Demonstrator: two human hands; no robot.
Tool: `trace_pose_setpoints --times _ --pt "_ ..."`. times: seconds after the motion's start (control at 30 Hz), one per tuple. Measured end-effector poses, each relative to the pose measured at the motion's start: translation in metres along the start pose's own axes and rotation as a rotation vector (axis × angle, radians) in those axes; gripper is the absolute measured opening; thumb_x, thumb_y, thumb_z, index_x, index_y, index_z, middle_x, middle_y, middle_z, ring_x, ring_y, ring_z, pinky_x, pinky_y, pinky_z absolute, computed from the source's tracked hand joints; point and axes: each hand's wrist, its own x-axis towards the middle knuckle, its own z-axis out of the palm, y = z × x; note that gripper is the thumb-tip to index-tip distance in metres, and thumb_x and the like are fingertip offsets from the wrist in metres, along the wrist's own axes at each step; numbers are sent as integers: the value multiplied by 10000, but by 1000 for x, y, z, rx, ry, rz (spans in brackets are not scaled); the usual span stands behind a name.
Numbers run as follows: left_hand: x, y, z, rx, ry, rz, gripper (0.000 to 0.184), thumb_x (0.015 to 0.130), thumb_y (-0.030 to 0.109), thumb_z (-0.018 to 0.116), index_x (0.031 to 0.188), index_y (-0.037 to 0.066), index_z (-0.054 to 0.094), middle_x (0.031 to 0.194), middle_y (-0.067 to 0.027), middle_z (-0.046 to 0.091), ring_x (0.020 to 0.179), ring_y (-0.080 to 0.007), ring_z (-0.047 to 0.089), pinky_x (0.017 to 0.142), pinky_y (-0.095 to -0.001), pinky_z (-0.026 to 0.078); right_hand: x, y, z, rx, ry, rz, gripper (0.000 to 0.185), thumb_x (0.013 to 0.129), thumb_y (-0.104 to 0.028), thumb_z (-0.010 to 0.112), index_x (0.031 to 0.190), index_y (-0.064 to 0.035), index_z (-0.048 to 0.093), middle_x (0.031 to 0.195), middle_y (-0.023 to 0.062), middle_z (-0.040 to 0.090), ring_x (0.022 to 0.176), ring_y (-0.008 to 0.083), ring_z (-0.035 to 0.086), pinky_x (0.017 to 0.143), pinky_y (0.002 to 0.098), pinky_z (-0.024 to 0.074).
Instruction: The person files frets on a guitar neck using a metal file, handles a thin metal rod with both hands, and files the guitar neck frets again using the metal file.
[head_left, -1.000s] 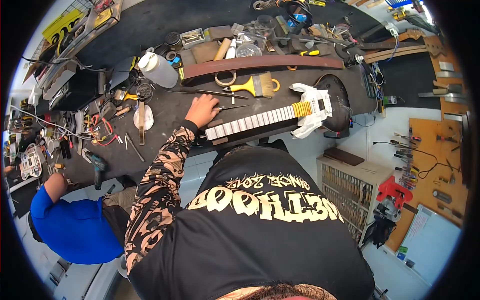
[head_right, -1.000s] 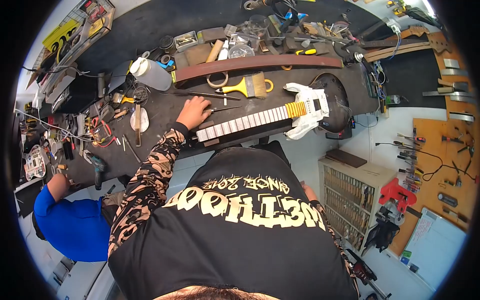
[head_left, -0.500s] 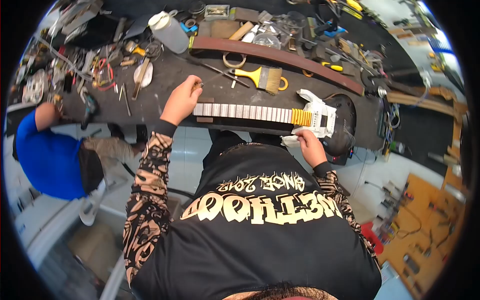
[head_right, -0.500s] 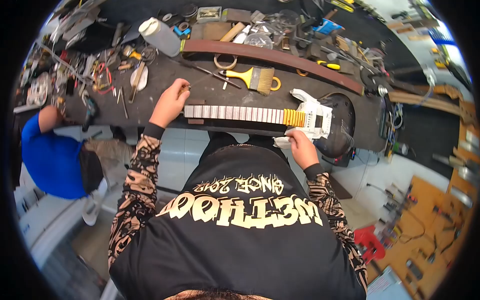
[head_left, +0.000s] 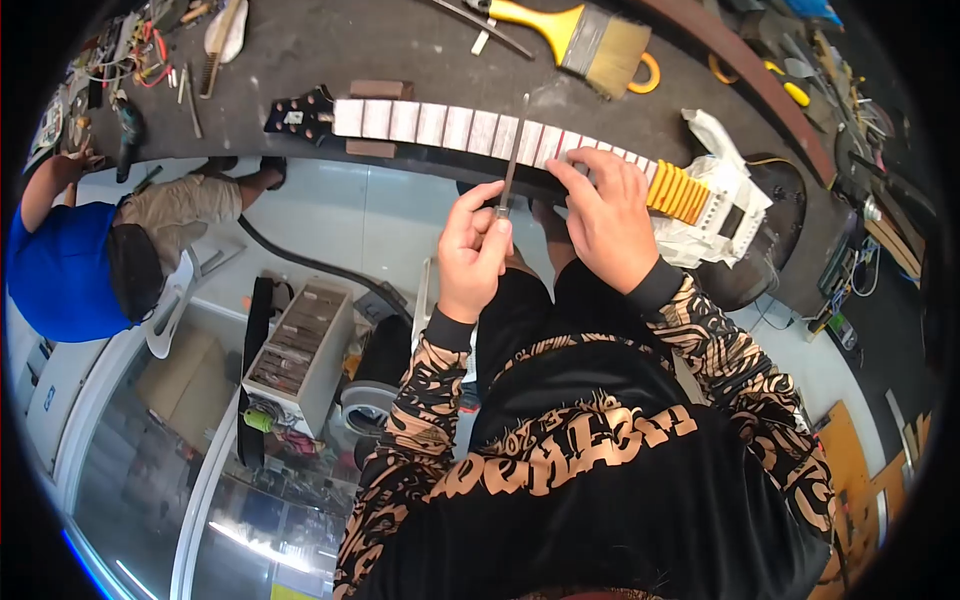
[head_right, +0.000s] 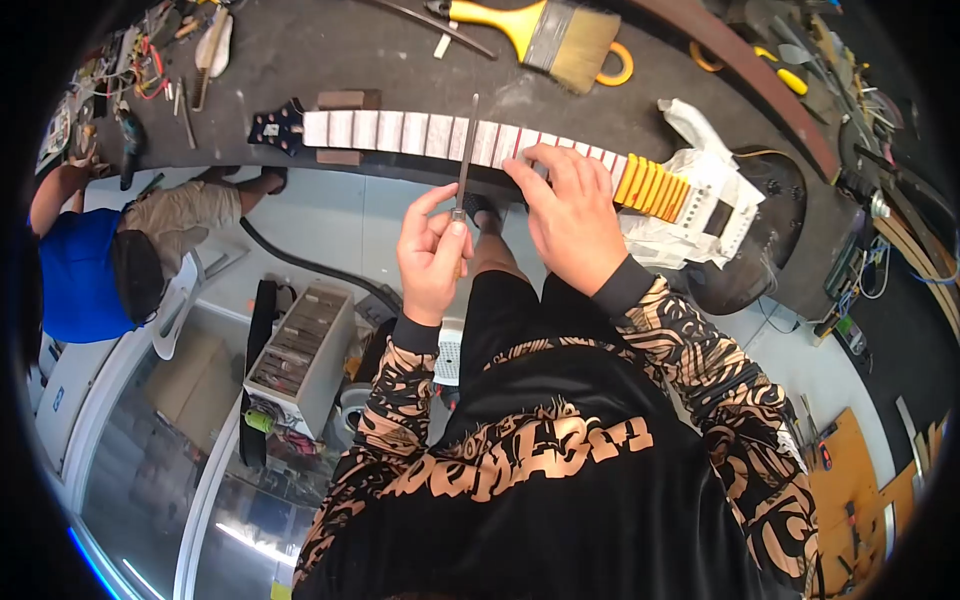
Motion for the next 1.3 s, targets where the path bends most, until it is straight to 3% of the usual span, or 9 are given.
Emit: trace_pose_setpoints --times 0.3,0.5,0.7,0.73,0.83,1.0,1.13,1.23,1.3 --pt "-21 -52 -4 39 5 60 436 1143 1 660 1577 -4 623 891 -42 702 697 -63 599 569 -226 447 -10 -4 31 -50 112 53 781 802 14 774 1542 -234 737 1500 22 619 1468 289 544 1228 507 368" --pt "-47 -70 -16 323 18 243 411 1133 -49 672 1542 -27 707 945 -24 711 687 -55 593 590 -232 461 -12 -1 34 -64 120 50 796 784 -11 791 1541 -254 750 1493 -8 627 1451 271 556 1213 486 366" --pt "32 -15 26 234 50 137 400 1081 -68 745 1481 -52 759 1226 -155 860 970 -167 781 893 -308 605 -13 5 42 -86 163 41 822 766 -24 814 1547 -272 748 1479 -27 633 1438 260 564 1204 483 367" --pt "24 -19 22 261 50 148 397 1082 -71 742 1478 -52 761 1231 -155 861 978 -166 784 900 -308 608 -14 4 41 -84 154 50 819 768 -24 812 1545 -274 750 1477 -28 633 1437 259 564 1205 483 368" --pt "-38 -53 -4 434 61 290 417 1088 -92 706 1495 -24 765 991 -30 752 793 -67 622 689 -249 510 -12 1 40 -72 143 62 810 771 -22 806 1538 -277 753 1473 -33 632 1436 257 565 1206 485 372" --pt "-23 -35 -4 591 47 417 407 1052 -110 739 1452 -49 787 1003 -100 814 831 -96 682 751 -270 561 -13 2 46 -86 181 53 806 767 -18 794 1529 -280 756 1470 -39 631 1429 256 571 1211 492 379" --pt "47 -1 30 520 28 354 445 1019 -122 758 1457 -43 777 1051 -190 831 810 -270 783 762 -367 615 -11 1 46 -76 179 78 794 781 -19 793 1529 -281 757 1469 -39 632 1422 255 576 1207 479 380" --pt "11 -21 11 604 31 375 413 1051 -109 749 1458 -46 779 1178 -180 863 932 -158 783 848 -318 619 -11 -2 44 -85 157 79 779 794 -22 789 1527 -281 760 1467 -40 631 1421 253 578 1203 470 381" --pt "-22 -36 -4 677 22 400 405 1022 -114 769 1425 -76 778 1155 -215 864 944 -237 834 851 -336 633 -10 -1 44 -101 163 73 771 800 -24 786 1527 -282 762 1466 -40 631 1423 251 579 1200 466 381"
